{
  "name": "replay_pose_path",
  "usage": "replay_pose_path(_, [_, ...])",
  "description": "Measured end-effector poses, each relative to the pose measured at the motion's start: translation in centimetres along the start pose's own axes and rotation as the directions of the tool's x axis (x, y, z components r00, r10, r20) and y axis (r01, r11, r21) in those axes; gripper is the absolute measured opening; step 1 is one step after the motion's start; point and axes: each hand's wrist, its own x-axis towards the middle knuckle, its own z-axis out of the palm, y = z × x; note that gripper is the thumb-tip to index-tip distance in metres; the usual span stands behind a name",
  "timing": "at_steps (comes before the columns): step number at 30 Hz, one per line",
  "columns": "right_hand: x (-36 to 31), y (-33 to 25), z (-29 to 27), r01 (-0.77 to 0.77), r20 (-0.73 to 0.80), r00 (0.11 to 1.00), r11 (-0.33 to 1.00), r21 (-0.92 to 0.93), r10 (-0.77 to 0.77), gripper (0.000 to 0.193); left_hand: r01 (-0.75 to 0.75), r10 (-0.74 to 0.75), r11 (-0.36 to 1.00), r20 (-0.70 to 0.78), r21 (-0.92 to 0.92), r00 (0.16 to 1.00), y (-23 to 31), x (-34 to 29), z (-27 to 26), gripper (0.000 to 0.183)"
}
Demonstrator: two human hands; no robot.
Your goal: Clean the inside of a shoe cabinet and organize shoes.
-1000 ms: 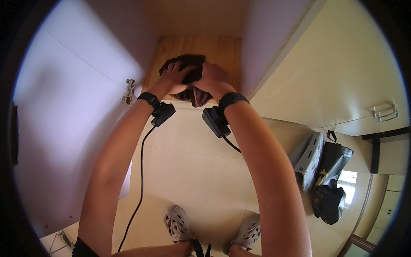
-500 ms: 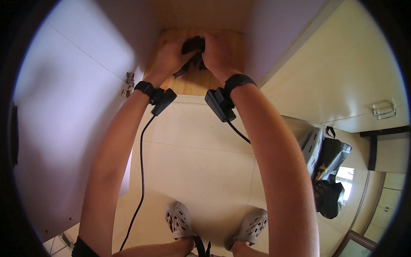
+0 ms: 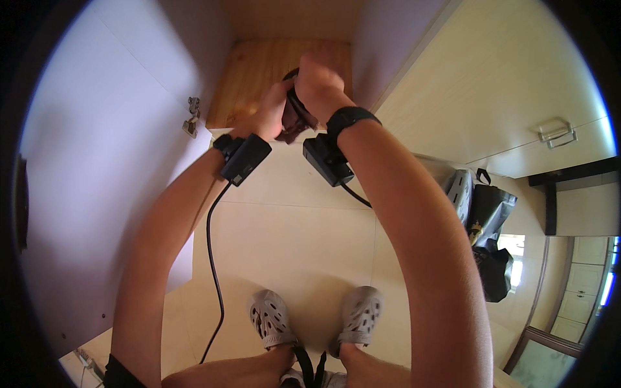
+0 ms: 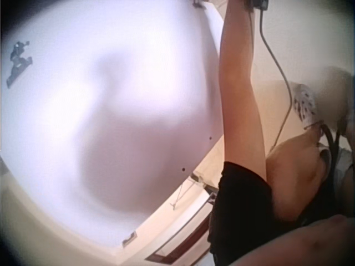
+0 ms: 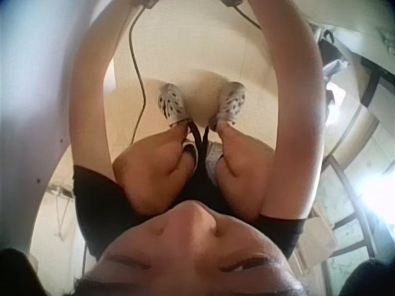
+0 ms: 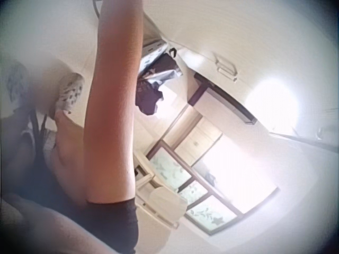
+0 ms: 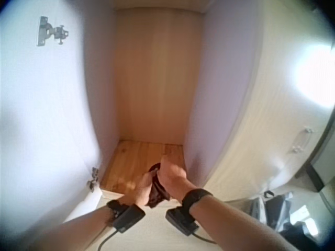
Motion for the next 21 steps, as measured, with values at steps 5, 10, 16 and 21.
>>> replay_pose_path(5, [-1.6, 1.2, -0.9, -0.294, 0.263, 0.931, 0.946, 0.139, 0.251, 0.047, 0.134, -0.139, 0.990, -0.235, -0.041, 0.962, -1.0, -1.0, 0.8, 0.038])
replay_pose_path(10, [-5.0, 3.7, 7.9, -0.189, 0.140, 0.970, 0.978, -0.086, 0.199, 0.079, 0.297, -0.211, 0.843, -0.233, 0.449, 0.949, 0.7, 0.3, -1.8, 0.040])
replay_pose_path(16, [-5.0, 4.1, 11.0, -0.147, -0.085, 0.988, 0.954, -0.260, 0.129, 0.067, 0.136, 0.353, 0.157, -0.184, 0.978, 0.917, 4.2, 0.0, -3.6, 0.034])
replay_pose_path(21, [-1.6, 5.3, 12.9, -0.213, -0.207, 0.966, 0.925, -0.315, 0.152, 0.051, 0.129, 0.437, -0.134, -0.058, 0.983, 0.898, 3.4, 1.4, -6.8, 0.029])
